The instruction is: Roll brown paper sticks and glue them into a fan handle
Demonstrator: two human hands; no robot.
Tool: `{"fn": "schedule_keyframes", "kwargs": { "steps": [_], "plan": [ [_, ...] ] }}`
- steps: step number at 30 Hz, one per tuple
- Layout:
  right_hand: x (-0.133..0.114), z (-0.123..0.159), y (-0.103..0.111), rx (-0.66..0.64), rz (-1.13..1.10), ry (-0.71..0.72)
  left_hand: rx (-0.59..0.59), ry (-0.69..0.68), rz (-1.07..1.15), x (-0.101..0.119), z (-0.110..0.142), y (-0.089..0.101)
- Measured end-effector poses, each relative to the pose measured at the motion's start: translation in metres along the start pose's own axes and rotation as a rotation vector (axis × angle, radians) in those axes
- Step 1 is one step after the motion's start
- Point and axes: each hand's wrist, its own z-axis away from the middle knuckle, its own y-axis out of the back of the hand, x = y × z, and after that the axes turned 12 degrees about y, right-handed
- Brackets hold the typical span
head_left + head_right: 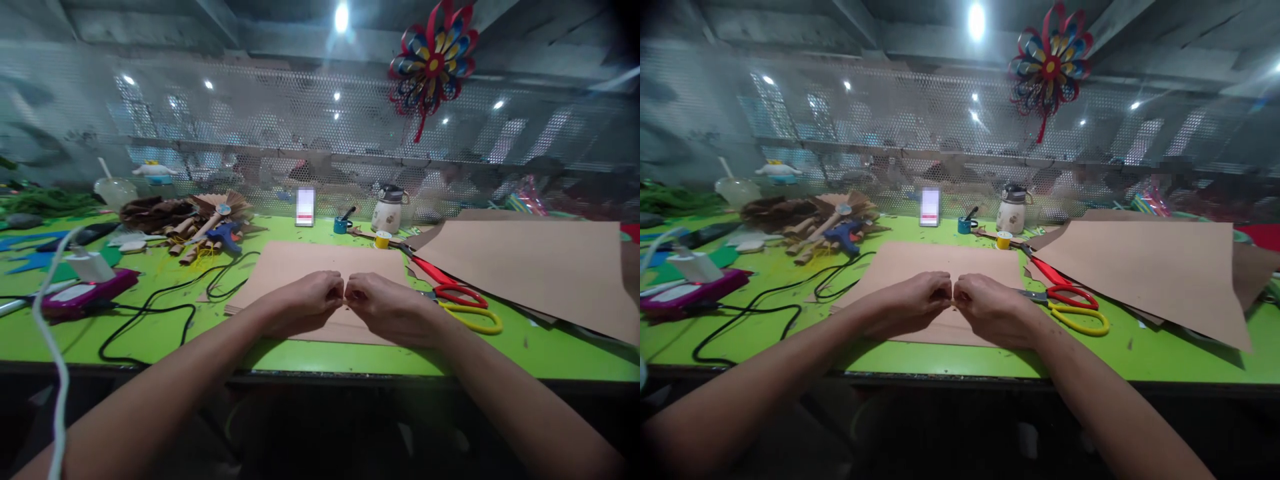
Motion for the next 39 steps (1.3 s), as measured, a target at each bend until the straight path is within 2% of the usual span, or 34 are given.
{"fn": "schedule_keyframes", "kwargs": {
  "steps": [2,7,10,16,22,27,34,39],
  "plan": [
    [0.001,0.002,0.0,-0.001,-0.01,-0.008,-0.007,0.008,0.0,0.0,0.0,0.001],
    [0.008,-0.006,0.008,-0.141,-0.064,0.016,-0.035,-0.029,0.008,0.0,0.001,0.003],
    [0.013,-0.01,0.011,-0.18,-0.078,0.039,-0.032,-0.061,-0.005,0.002,0.003,0.003],
    [0.014,-0.011,0.01,-0.183,-0.07,0.052,-0.003,-0.101,-0.059,0.008,0.01,0.005],
    [0.001,-0.009,0.003,-0.106,-0.028,0.042,0.042,-0.084,-0.068,0.005,0.008,-0.003],
    [-0.007,-0.004,0.001,-0.063,-0.026,0.046,0.018,-0.111,-0.029,0.002,0.008,-0.003],
    [0.005,-0.008,0.003,-0.168,-0.022,0.049,0.004,-0.154,-0.045,0.001,0.009,0.001],
    [0.015,-0.001,0.006,-0.19,0.047,0.09,0.054,-0.16,-0.105,0.0,0.009,-0.002]
  ]
}}
